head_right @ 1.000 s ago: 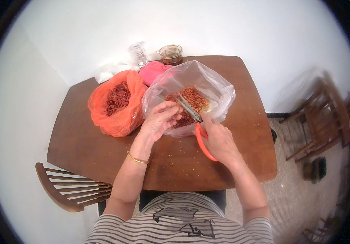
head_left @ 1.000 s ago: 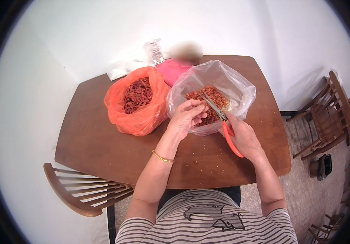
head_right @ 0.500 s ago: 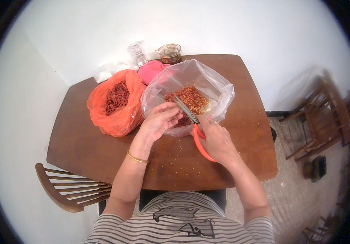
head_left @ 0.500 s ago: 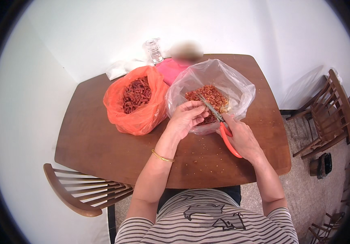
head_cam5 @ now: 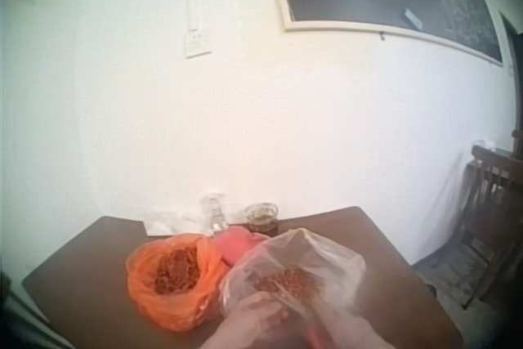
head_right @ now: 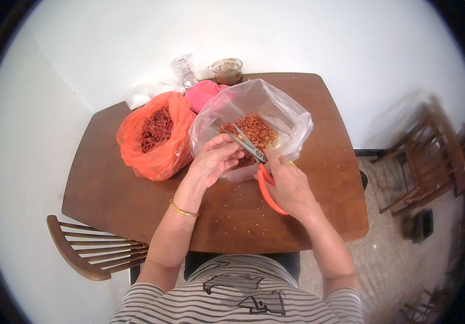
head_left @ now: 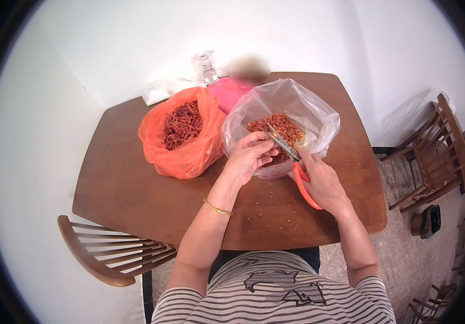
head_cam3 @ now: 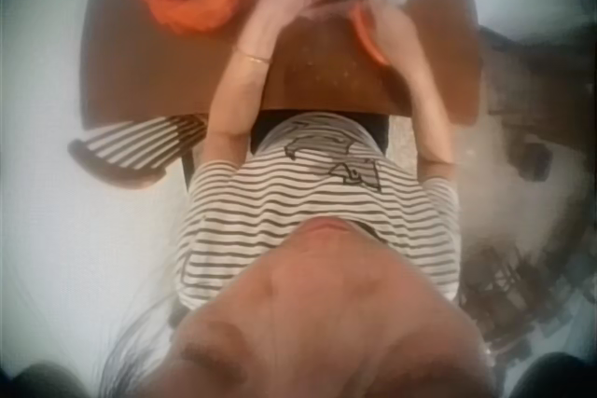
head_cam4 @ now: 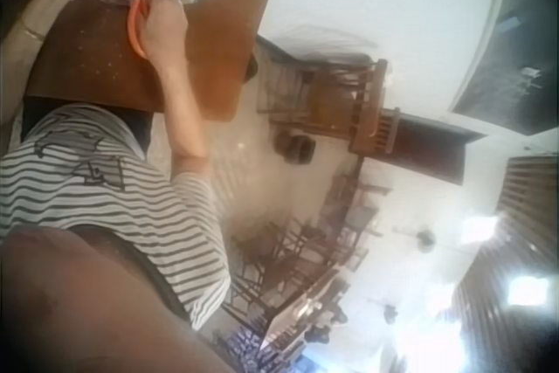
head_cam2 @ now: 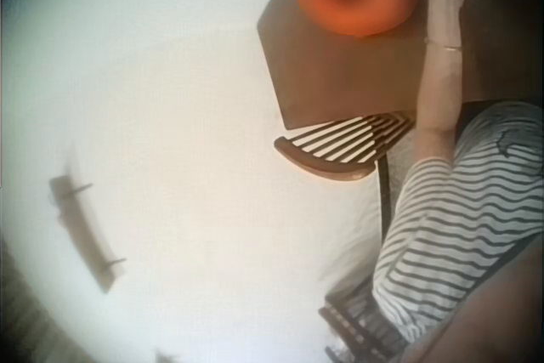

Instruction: The person uses orange-handled scissors to cut dried red chilies inside a clear plastic bag on a wooden table. The cut pieces fall into the bag while the person repeatedly reaches into an orange mesh bag to retrieve more chilies and continues cutting.

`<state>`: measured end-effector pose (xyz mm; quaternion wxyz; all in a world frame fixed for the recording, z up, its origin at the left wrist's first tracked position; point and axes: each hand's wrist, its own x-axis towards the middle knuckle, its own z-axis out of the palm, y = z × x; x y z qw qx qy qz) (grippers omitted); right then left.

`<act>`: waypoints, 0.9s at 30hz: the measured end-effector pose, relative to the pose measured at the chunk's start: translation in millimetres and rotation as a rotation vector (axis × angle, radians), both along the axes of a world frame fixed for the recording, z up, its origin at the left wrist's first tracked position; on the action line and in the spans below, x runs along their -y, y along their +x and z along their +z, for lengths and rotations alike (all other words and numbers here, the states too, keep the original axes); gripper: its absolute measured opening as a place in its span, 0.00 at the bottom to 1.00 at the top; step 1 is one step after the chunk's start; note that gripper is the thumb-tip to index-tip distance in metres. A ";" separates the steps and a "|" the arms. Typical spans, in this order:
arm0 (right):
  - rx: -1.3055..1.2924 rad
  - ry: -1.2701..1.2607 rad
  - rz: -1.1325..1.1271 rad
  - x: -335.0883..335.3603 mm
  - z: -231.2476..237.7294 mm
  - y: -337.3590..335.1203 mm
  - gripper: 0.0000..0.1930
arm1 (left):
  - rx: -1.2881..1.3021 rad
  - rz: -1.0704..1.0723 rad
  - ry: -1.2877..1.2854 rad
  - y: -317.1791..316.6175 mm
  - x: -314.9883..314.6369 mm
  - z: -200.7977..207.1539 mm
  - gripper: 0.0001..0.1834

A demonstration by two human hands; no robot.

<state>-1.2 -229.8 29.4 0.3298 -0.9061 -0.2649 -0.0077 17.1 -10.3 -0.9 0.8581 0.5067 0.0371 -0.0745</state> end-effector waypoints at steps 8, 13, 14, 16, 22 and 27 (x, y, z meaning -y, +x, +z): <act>0.023 -0.053 0.011 2.1 -1.7 2.6 0.18 | -0.038 -0.005 0.004 1.2 -1.3 -2.0 0.08; -0.060 -0.078 -0.001 0.8 5.8 3.1 0.20 | -0.039 0.009 0.003 0.9 -2.5 -2.2 0.06; -0.022 -0.054 -0.016 0.7 3.3 2.7 0.21 | -0.038 0.025 -0.002 0.3 -2.0 -0.8 0.06; 0.024 -0.021 -0.031 1.2 0.0 2.0 0.23 | -0.020 0.032 -0.013 0.4 -1.3 -0.3 0.06; 0.039 -0.001 -0.014 0.1 -2.9 0.6 0.25 | -0.007 -0.009 -0.033 0.0 -1.4 -0.5 0.05; 0.087 0.015 0.013 1.2 -6.4 0.9 0.22 | -0.014 0.004 -0.022 0.6 -2.0 -2.3 0.06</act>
